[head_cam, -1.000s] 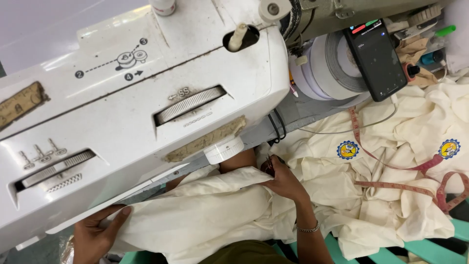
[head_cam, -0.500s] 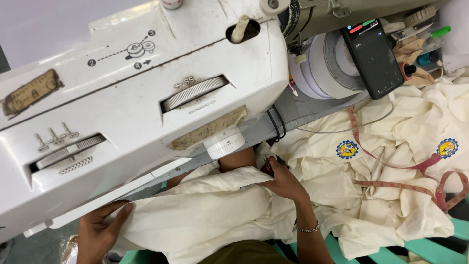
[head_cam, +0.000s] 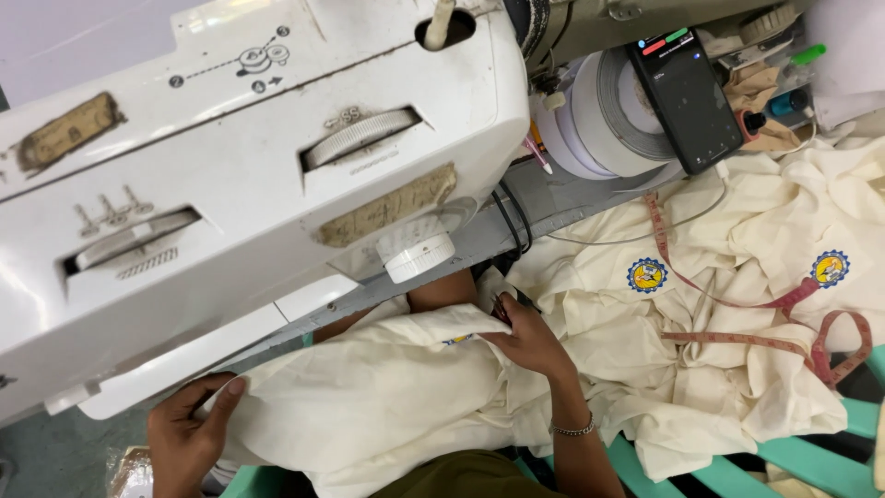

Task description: Trimming loose threads from white fabric garments using thread snips at a sewing station.

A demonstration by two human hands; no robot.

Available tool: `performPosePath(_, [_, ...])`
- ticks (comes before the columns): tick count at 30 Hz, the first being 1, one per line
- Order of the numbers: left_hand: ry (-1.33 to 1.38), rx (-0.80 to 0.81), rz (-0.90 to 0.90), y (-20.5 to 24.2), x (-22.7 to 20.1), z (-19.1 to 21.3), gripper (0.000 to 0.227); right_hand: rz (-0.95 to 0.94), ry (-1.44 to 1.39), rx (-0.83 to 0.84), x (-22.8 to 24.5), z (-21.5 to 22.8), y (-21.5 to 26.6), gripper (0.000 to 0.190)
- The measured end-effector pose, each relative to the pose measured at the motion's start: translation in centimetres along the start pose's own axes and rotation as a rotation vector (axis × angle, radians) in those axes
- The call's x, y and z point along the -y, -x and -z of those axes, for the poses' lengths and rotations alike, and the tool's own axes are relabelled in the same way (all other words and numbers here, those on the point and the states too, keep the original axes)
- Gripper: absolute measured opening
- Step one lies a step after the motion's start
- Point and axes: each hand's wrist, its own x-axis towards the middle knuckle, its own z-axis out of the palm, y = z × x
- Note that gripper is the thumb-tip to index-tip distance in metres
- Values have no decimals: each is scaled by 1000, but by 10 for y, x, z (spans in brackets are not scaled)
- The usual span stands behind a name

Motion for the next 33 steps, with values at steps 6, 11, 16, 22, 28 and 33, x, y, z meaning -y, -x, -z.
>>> performPosePath(6, [102,27,-109,4,-5,-2,17,157,-171,-240,16,-7,3,42])
performPosePath(11, [-55,182,-115,6,-24,2,17,313,-286,-451,25,-11,7,37])
performPosePath(16, [-224,353,-70,18,-22,-9,24,504,-412,-591,49,-13,14,33])
performPosePath(22, [-147,474,-221,49,-23,-43,13,709,-422,-715,100,-12,27,31])
performPosePath(28, [-76,890,-748,117,-77,-59,41,1012,-577,-658,209,-19,90,26])
performPosePath(33, [-18,906,-1066,178,-90,-54,27,1481,-747,-398,278,-27,116,49])
